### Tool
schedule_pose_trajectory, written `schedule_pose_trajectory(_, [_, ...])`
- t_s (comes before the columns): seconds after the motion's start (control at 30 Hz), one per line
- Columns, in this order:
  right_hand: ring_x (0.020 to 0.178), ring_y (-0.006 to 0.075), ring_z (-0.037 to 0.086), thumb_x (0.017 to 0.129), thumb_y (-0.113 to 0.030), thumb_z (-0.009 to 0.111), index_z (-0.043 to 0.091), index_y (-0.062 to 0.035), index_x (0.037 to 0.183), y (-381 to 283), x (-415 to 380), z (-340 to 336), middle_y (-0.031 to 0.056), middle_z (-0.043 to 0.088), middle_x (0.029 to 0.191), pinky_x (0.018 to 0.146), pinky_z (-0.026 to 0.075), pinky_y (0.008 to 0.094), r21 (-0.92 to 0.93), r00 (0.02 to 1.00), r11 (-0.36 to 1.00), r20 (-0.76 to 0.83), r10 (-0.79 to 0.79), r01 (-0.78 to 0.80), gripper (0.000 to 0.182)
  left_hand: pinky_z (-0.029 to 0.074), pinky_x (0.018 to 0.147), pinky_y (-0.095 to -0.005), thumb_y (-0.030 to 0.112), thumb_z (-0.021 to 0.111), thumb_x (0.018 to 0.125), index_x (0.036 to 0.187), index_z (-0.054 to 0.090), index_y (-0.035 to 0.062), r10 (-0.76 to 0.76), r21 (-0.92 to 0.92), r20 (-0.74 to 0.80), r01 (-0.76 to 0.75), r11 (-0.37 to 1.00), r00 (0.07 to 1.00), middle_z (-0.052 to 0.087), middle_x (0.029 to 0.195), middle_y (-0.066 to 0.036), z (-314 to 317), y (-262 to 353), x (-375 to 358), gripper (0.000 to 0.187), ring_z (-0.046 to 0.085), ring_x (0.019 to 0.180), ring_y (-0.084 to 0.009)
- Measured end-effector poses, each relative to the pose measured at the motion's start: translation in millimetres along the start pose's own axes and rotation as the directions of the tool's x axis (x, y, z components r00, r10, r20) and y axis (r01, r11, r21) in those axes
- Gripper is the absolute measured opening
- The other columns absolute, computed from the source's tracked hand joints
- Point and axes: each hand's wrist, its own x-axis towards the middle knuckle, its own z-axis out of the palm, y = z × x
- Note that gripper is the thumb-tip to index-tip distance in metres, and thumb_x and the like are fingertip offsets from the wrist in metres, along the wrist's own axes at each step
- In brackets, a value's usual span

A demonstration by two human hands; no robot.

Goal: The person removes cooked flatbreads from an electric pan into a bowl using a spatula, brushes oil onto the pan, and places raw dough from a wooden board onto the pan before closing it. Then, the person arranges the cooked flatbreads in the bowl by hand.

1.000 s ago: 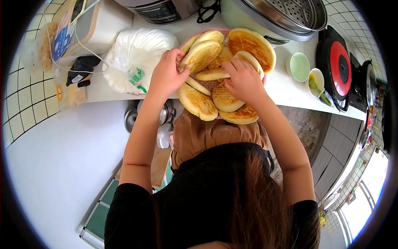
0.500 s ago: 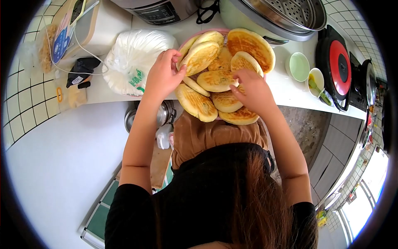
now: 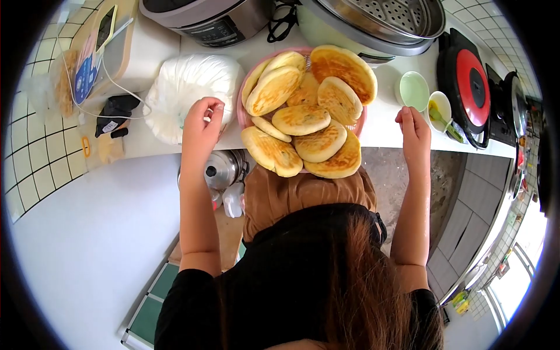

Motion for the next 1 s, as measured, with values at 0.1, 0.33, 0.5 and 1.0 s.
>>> schedule_pose_trajectory(0.1, [0.059, 0.0085, 0.041, 0.089, -0.019, 0.048, 0.055, 0.002, 0.08, 5, -2, 2, 0.0033, 0.048, 0.063, 0.056, 0.037, 0.0234, 0.014, 1.0, 1.0, -0.004, 0.01, -0.01, 0.024, 0.039, 0.054, -0.0227, 0.011, 0.054, 0.083, 0.087, 0.057, 0.0036, 0.025, 0.013, 0.003, -0.025, 1.0, 1.0, 0.053, 0.079, -0.002, 3, -11, -8, 0.009, 0.047, 0.067, -0.0096])
schedule_pose_trajectory(0.33, [0.06, 0.0084, 0.042, 0.087, -0.013, 0.051, 0.056, 0.0031, 0.089, 16, -7, 11, 0.003, 0.051, 0.066, 0.057, 0.038, 0.0223, 0.059, 0.999, 0.998, 0.044, 0.014, -0.017, 0.017, 0.037, 0.056, -0.022, 0.01, 0.054, 0.083, 0.089, 0.057, 0.0035, -0.029, -0.041, 0.001, 0.029, 0.999, 1.0, 0.053, 0.078, -0.003, 8, -18, -22, 0.009, 0.047, 0.068, -0.0093])
schedule_pose_trajectory(0.5, [0.062, 0.0106, 0.046, 0.087, -0.013, 0.051, 0.057, 0.0034, 0.09, 18, -5, 9, 0.0063, 0.055, 0.071, 0.06, 0.04, 0.0236, 0.027, 0.998, 0.999, 0.066, 0.018, -0.02, 0.017, 0.038, 0.056, -0.0221, 0.008, 0.054, 0.083, 0.09, 0.057, 0.0039, -0.033, -0.037, -0.015, 0.033, 0.999, 0.999, 0.052, 0.079, -0.002, 6, -11, -28, 0.009, 0.046, 0.068, -0.0091])
schedule_pose_trajectory(1.0, [0.07, 0.0137, 0.053, 0.086, -0.013, 0.051, 0.057, 0.0025, 0.094, 27, -9, 8, 0.0085, 0.06, 0.08, 0.067, 0.044, 0.0252, 0.017, 0.998, 1.0, 0.061, 0.0, -0.002, 0.018, 0.038, 0.055, -0.0205, 0.007, 0.055, 0.081, 0.093, 0.057, 0.0064, -0.031, -0.07, -0.019, 0.03, 0.997, 0.999, 0.051, 0.082, -0.001, -2, -14, -30, 0.013, 0.045, 0.068, -0.0082])
